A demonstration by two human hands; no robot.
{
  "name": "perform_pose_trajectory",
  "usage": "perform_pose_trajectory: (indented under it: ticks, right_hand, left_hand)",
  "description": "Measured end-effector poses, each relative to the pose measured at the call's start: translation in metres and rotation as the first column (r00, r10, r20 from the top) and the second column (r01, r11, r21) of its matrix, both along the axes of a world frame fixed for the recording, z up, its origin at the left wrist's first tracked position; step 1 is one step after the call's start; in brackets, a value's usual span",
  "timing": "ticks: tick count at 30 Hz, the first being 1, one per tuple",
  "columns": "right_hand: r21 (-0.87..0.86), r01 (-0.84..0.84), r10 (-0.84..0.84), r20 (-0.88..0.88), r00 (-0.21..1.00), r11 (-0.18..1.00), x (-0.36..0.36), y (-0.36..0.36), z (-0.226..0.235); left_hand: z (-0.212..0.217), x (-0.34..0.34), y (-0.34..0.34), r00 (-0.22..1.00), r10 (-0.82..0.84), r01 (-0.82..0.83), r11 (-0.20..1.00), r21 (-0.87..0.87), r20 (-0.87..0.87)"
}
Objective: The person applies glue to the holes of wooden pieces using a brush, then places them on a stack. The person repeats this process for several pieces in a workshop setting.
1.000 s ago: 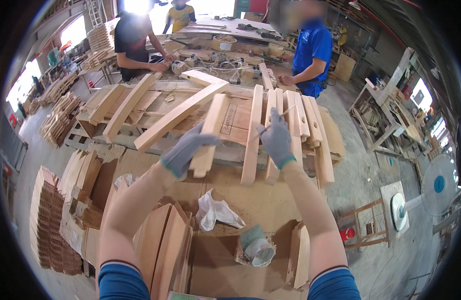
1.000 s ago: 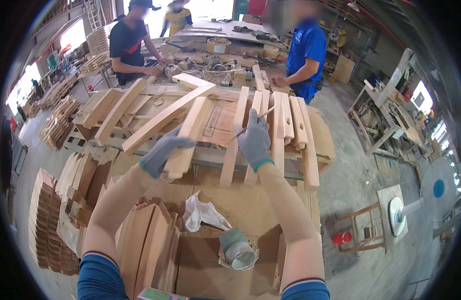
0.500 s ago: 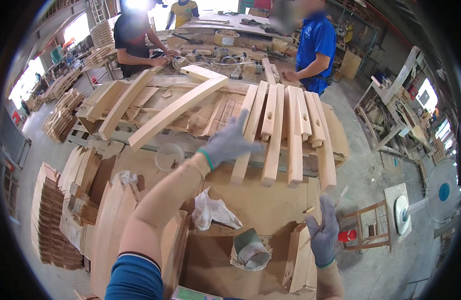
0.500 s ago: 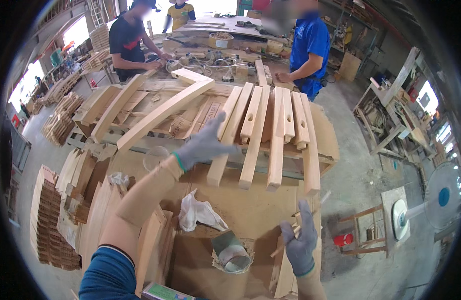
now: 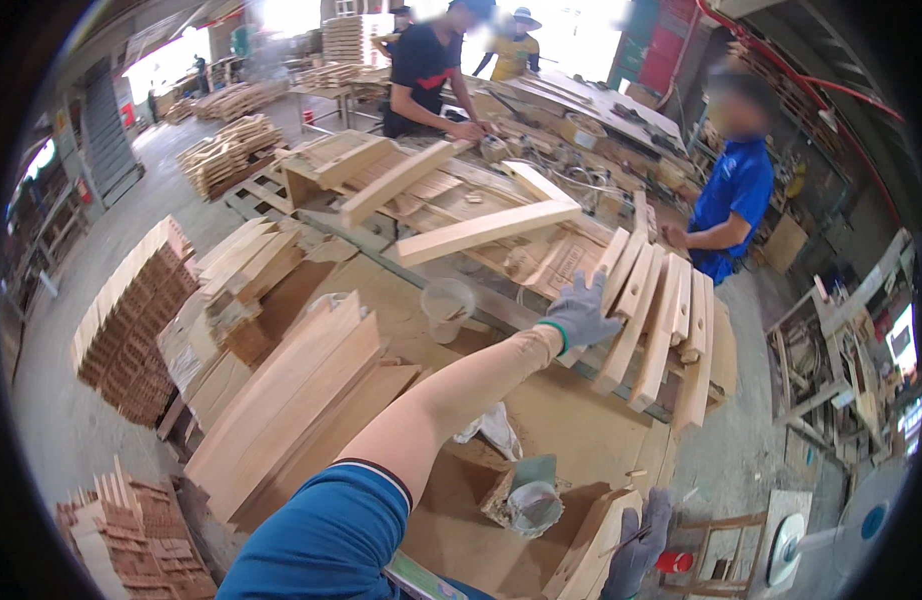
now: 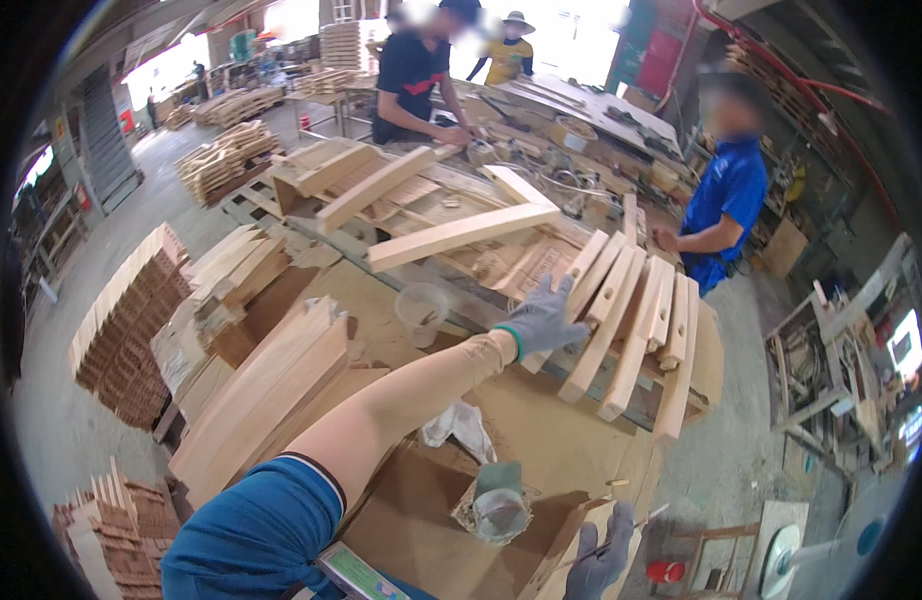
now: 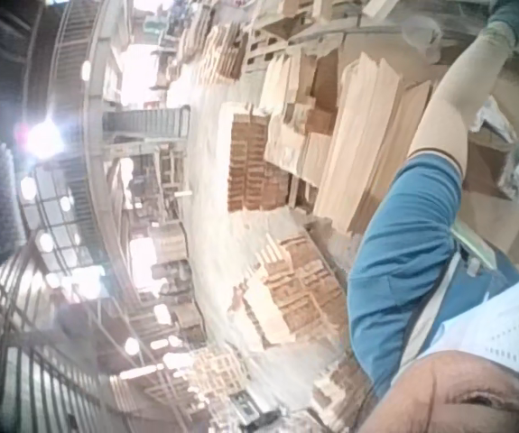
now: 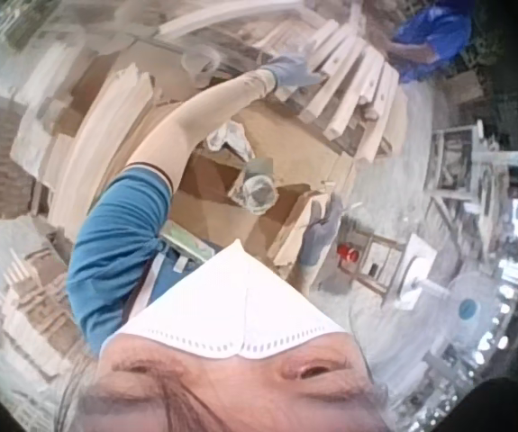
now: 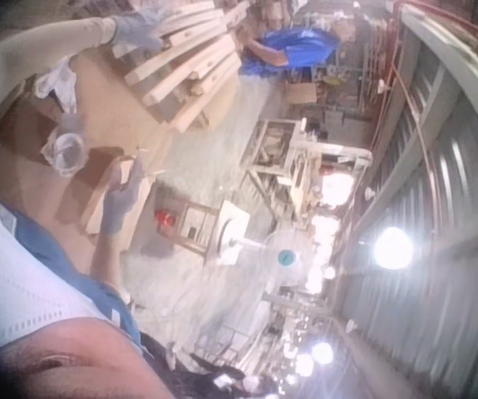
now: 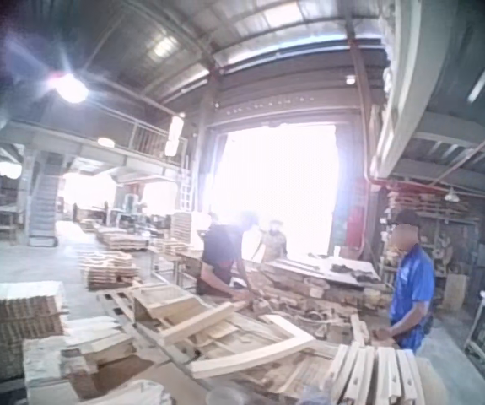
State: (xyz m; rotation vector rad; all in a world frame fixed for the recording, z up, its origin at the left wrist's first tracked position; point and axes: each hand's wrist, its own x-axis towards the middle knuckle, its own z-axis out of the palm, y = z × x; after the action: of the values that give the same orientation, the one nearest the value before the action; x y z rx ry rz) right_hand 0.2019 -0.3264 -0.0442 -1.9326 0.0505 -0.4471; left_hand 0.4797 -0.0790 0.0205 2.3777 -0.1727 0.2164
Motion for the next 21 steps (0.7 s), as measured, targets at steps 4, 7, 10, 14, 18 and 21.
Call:
perform_pose_trajectory:
  ticks: [4, 7, 10, 14, 18, 21]
  right_hand:
    - [0.004, 0.040, -0.040, 0.020, 0.999, 0.999, -0.036, 0.013, 0.013]
    - [-0.117, 0.024, -0.024, 0.000, 1.000, 0.993, -0.069, 0.027, 0.043]
    - [-0.186, 0.026, -0.017, 0.047, 0.999, 0.982, -0.096, 0.034, 0.058]
    - [-0.169, -0.016, 0.029, 0.075, 0.997, 0.986, -0.124, 0.042, 0.055]
    - [-0.165, -0.044, 0.062, 0.106, 0.992, 0.985, -0.151, 0.048, 0.045]
    - [-0.158, -0.079, 0.088, 0.051, 0.995, 0.984, -0.170, 0.073, 0.047]
  left_hand:
    - [0.012, -0.071, 0.037, 0.999, -0.048, 0.050, 0.992, 0.113, -0.026]
    - [0.005, -0.136, 0.081, 1.000, 0.005, -0.007, 0.985, 0.175, 0.013]
    - [-0.008, -0.200, 0.133, 0.998, 0.049, -0.059, 0.976, 0.208, 0.050]
    - [-0.022, -0.284, 0.212, 0.965, 0.248, -0.202, 0.910, 0.362, -0.085]
    - [-0.022, -0.361, 0.275, 0.869, 0.457, -0.298, 0.789, 0.537, -0.189]
    - [-0.035, -0.419, 0.306, 0.803, 0.534, -0.356, 0.786, 0.506, -0.264]
